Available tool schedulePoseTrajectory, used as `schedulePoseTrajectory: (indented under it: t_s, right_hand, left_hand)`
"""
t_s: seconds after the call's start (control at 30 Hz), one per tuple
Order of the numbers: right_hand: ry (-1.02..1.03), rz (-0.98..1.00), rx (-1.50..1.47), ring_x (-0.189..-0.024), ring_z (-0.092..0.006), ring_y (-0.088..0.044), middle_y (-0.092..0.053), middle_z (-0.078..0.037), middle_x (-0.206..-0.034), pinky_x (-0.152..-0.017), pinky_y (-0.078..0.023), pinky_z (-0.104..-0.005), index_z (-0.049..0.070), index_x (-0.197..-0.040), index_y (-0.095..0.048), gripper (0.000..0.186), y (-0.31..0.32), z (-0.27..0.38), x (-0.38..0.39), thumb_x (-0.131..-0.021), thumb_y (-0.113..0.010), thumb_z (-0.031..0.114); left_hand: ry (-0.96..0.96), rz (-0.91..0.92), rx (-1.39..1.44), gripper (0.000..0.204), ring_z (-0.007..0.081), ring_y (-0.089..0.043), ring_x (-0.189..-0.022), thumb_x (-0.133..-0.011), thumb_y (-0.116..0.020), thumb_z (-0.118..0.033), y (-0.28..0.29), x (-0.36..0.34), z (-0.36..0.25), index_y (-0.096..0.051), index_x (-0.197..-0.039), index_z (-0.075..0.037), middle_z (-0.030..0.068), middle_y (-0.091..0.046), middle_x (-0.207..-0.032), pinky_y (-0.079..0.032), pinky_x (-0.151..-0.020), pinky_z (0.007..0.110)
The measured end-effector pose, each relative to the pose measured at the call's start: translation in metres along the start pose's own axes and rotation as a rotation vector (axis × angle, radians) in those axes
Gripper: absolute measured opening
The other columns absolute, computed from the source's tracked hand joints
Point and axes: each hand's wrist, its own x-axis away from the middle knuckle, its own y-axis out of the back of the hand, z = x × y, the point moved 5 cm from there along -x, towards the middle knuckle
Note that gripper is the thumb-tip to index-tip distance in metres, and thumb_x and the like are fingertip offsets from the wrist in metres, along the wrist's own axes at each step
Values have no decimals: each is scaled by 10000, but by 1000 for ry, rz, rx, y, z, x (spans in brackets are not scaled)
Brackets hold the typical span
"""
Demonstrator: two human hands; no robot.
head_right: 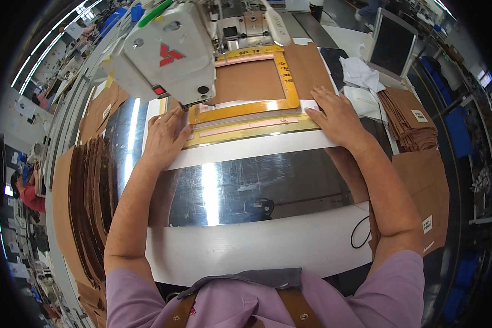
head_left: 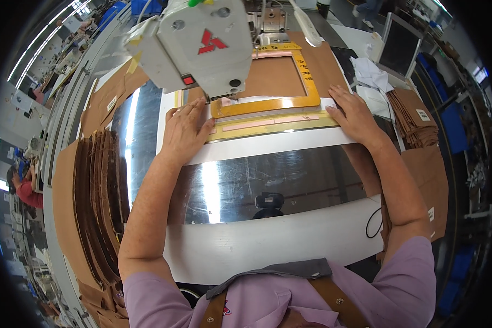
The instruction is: Using an industrial sewing machine to stitch leather pockets onto sheets of leather.
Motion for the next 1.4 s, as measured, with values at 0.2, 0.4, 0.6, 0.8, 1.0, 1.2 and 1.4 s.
schedulePoseTrajectory:
  t_s: [0.2, 0.4, 0.6, 0.8, 1.0, 1.2, 1.4]
  right_hand:
    - [36, 65, -32, -1507, -292, -339, -447, -148, -1571, -1235, -221, -532, 39, -1485, -481, 545, 3, 0, 18, -1050, -499, 368]
    - [17, 32, 0, -1505, -289, -343, -463, -125, -1564, -1238, -218, -533, 63, -1488, -483, 559, 2, -6, 11, -1051, -493, 412]
    - [16, -3, 31, -1504, -279, -347, -472, -111, -1561, -1243, -211, -530, 92, -1490, -492, 565, -5, -12, 8, -1046, -502, 441]
    - [-6, -7, -13, -1507, -282, -341, -473, -117, -1559, -1248, -197, -529, 94, -1500, -479, 572, -4, -8, 6, -1048, -496, 443]
    - [-19, -25, 31, -1520, -289, -314, -463, -115, -1567, -1252, -185, -533, 89, -1499, -480, 587, -6, -13, 6, -1050, -478, 468]
    - [-10, 8, 48, -1539, -280, -268, -427, -105, -1594, -1255, -161, -547, 96, -1515, -462, 613, -8, -14, 5, -1049, -457, 495]
    - [-19, 26, 84, -1548, -278, -242, -383, -87, -1623, -1258, -147, -547, 115, -1538, -430, 635, -11, -14, 4, -1052, -424, 522]
  left_hand:
    - [68, 154, 77, 461, 320, -577, -1256, -961, -608, -337, 10, 14, -20, -663, -1250, 17, 216, -646, -1277, -348, -1133, 501]
    - [-53, -255, -54, 505, 270, -503, -1367, -954, -637, -390, -3, 30, -13, -655, -1320, -43, 162, -496, -1519, -300, -1179, 508]
    - [-22, -67, -70, 350, 228, -620, -1229, -1005, -584, -251, -7, 6, -3, -689, -1273, -52, 109, -675, -1318, -339, -1177, 469]
    - [-292, -33, -183, 202, 228, -715, -956, -877, -689, -57, 2, -20, 16, -775, -1059, -62, 69, -770, -1038, -485, -1042, 407]
    - [-332, -69, -269, 159, 177, -715, -971, -828, -722, -61, 8, -22, 12, -759, -979, -98, 24, -765, -985, -468, -1051, 420]
    - [-313, -123, -283, 159, 166, -715, -1001, -836, -717, -60, 5, -10, 11, -747, -985, -105, 20, -768, -1028, -469, -1032, 416]
    - [-263, -116, -346, 198, 195, -714, -992, -847, -673, -49, 2, -23, 18, -758, -1017, -105, 53, -758, -1029, -468, -1033, 385]
